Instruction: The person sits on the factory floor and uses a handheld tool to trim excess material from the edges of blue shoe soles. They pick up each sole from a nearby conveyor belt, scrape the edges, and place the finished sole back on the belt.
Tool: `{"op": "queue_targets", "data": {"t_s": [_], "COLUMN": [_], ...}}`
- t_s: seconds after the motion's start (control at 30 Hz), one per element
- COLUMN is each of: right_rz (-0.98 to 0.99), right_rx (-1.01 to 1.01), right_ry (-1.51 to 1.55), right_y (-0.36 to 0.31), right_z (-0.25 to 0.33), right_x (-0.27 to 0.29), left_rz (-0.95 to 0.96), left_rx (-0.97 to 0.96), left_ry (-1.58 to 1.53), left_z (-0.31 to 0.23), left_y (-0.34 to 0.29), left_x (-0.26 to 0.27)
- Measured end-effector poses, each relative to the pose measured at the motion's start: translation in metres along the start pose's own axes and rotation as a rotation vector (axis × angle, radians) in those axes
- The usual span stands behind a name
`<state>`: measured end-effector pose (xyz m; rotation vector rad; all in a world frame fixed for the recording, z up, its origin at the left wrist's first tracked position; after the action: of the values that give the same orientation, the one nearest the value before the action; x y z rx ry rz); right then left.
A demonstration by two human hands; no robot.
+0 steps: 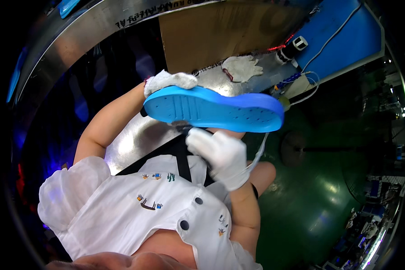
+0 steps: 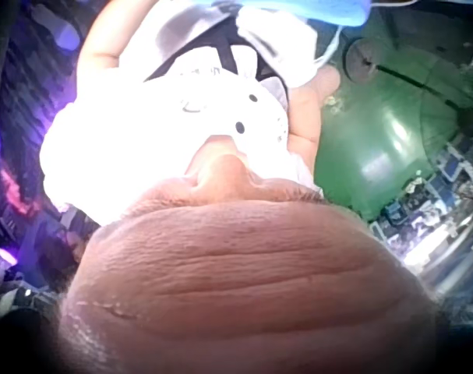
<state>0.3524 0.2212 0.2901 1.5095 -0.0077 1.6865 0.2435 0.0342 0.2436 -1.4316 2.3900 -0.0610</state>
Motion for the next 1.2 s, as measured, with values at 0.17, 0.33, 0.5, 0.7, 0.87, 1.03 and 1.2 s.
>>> {"op": "queue_targets", "data": {"t_s": [0.17,0.33,0.5,0.7,0.87,1.03,1.2], "right_rz": [-0.097,-0.007,-0.033,-0.154,-0.052,-0.545,-0.481], "right_rx": [0.023,0.18,0.152,0.163,0.1,-0.059,0.047], "right_ry": [0.027,-0.175,-0.23,-0.345,0.033,-0.153,0.186], "right_y": [0.004,0.002,0.005,0.001,0.001,0.015,0.008], "right_z": [-0.001,0.022,-0.004,-0.011,0.006,-0.003,0.008], "right_x": [0.014,0.013,0.028,0.037,0.037,0.017,-0.004], "left_rz": [-0.02,-0.001,-0.081,-0.152,0.176,0.223,-0.199], "left_rx": [0.057,-0.075,0.111,0.07,0.005,-0.173,-0.285], "left_ry": [-0.005,0.092,-0.058,-0.073,-0.549,-0.974,-1.052], "left_z": [0.006,0.018,0.052,-0.002,0.032,0.027,0.069], "left_y": [0.0,0.013,0.007,-0.015,-0.004,-0.032,-0.033], "left_x": [0.009,0.031,0.079,0.027,0.006,-0.069,-0.015]}}
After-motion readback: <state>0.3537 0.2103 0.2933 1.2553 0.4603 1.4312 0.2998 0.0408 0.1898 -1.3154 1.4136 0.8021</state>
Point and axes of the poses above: each hand's wrist, its own y-axis towards the middle knuckle, its own x-axis out of the back of the hand, z = x × y, the point moved 5 cm from there along y, towards the middle knuckle, and after that the axes turned 12 degrees about -y, right-handed, at the moved point
